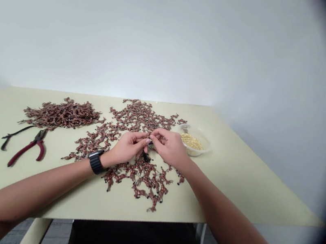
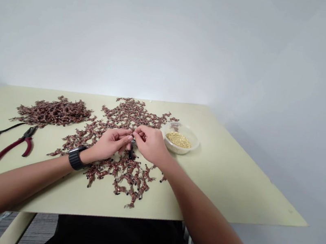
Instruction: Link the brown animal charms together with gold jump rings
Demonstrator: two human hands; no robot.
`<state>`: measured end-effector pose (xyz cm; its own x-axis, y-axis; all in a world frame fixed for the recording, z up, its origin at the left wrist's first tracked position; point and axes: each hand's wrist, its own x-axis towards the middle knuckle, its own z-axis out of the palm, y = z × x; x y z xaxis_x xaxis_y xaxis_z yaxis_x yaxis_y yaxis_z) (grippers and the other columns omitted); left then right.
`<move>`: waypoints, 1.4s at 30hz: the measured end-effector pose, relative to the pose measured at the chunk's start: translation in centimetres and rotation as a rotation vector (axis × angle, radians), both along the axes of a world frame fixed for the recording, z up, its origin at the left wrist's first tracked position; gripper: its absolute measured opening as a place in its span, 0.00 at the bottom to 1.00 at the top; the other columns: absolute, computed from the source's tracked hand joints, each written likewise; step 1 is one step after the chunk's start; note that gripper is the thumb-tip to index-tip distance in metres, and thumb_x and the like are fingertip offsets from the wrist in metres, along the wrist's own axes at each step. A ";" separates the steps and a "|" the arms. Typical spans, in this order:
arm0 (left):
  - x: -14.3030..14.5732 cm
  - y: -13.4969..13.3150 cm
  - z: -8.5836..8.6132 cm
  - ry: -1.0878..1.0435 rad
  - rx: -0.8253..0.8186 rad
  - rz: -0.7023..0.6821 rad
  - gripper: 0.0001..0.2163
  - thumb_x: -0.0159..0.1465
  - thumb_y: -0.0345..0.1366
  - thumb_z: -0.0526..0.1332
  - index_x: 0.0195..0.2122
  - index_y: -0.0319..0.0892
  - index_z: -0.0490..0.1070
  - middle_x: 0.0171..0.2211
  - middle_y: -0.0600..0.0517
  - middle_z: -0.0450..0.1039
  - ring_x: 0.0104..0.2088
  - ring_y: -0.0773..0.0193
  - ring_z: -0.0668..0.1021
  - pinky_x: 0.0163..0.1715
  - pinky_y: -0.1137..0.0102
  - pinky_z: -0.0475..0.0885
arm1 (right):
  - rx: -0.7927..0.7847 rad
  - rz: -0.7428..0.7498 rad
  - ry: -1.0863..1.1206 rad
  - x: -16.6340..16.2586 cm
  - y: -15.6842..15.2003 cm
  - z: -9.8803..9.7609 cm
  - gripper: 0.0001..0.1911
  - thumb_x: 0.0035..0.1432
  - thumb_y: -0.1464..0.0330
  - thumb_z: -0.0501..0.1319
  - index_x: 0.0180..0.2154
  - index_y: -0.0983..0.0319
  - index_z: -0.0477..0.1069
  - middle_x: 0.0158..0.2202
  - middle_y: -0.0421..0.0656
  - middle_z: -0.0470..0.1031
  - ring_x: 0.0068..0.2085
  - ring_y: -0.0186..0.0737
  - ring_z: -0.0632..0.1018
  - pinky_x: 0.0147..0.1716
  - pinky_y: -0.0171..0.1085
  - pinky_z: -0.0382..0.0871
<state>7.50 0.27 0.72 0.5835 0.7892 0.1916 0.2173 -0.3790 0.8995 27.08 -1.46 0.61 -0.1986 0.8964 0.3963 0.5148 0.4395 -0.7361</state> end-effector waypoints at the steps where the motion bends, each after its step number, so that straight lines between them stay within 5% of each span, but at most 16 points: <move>1: 0.0 0.0 -0.1 -0.004 0.003 0.003 0.17 0.72 0.45 0.56 0.33 0.37 0.73 0.21 0.55 0.70 0.18 0.74 0.67 0.20 0.78 0.62 | -0.005 0.002 0.003 0.0 0.0 0.0 0.09 0.66 0.65 0.58 0.37 0.60 0.76 0.29 0.42 0.77 0.29 0.37 0.73 0.29 0.36 0.65; 21: -0.1 -0.1 0.0 -0.001 -0.019 0.002 0.19 0.72 0.47 0.56 0.32 0.37 0.74 0.20 0.55 0.69 0.17 0.74 0.66 0.19 0.78 0.61 | -0.041 -0.026 0.022 0.1 -0.2 0.3 0.08 0.62 0.65 0.61 0.36 0.59 0.77 0.28 0.41 0.77 0.27 0.35 0.72 0.27 0.36 0.62; 33: -0.2 0.0 -0.5 0.008 -0.009 -0.003 0.19 0.72 0.48 0.56 0.33 0.37 0.74 0.19 0.55 0.69 0.17 0.74 0.66 0.19 0.78 0.60 | 0.175 -0.022 -0.175 0.1 -0.2 0.1 0.09 0.64 0.70 0.58 0.32 0.61 0.76 0.27 0.41 0.74 0.28 0.35 0.70 0.30 0.36 0.60; 38: -0.5 0.3 -0.6 0.114 0.202 0.015 0.19 0.73 0.45 0.54 0.33 0.38 0.75 0.21 0.54 0.70 0.19 0.72 0.68 0.22 0.76 0.61 | 0.248 0.029 -0.238 0.1 -0.1 0.1 0.11 0.65 0.71 0.56 0.31 0.61 0.73 0.28 0.42 0.73 0.31 0.37 0.71 0.34 0.37 0.62; 42: -1.1 1.0 -1.3 0.220 0.493 0.044 0.15 0.73 0.41 0.53 0.50 0.40 0.76 0.26 0.53 0.76 0.23 0.69 0.71 0.27 0.74 0.63 | 0.113 0.015 -0.141 -0.1 -0.6 0.3 0.11 0.65 0.67 0.57 0.29 0.60 0.71 0.25 0.40 0.70 0.27 0.36 0.69 0.28 0.36 0.60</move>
<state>6.40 1.24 -0.57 0.6200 0.6610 0.4227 0.4056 -0.7312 0.5485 27.02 -2.01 0.88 -0.2728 0.8439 0.4619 0.6021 0.5242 -0.6022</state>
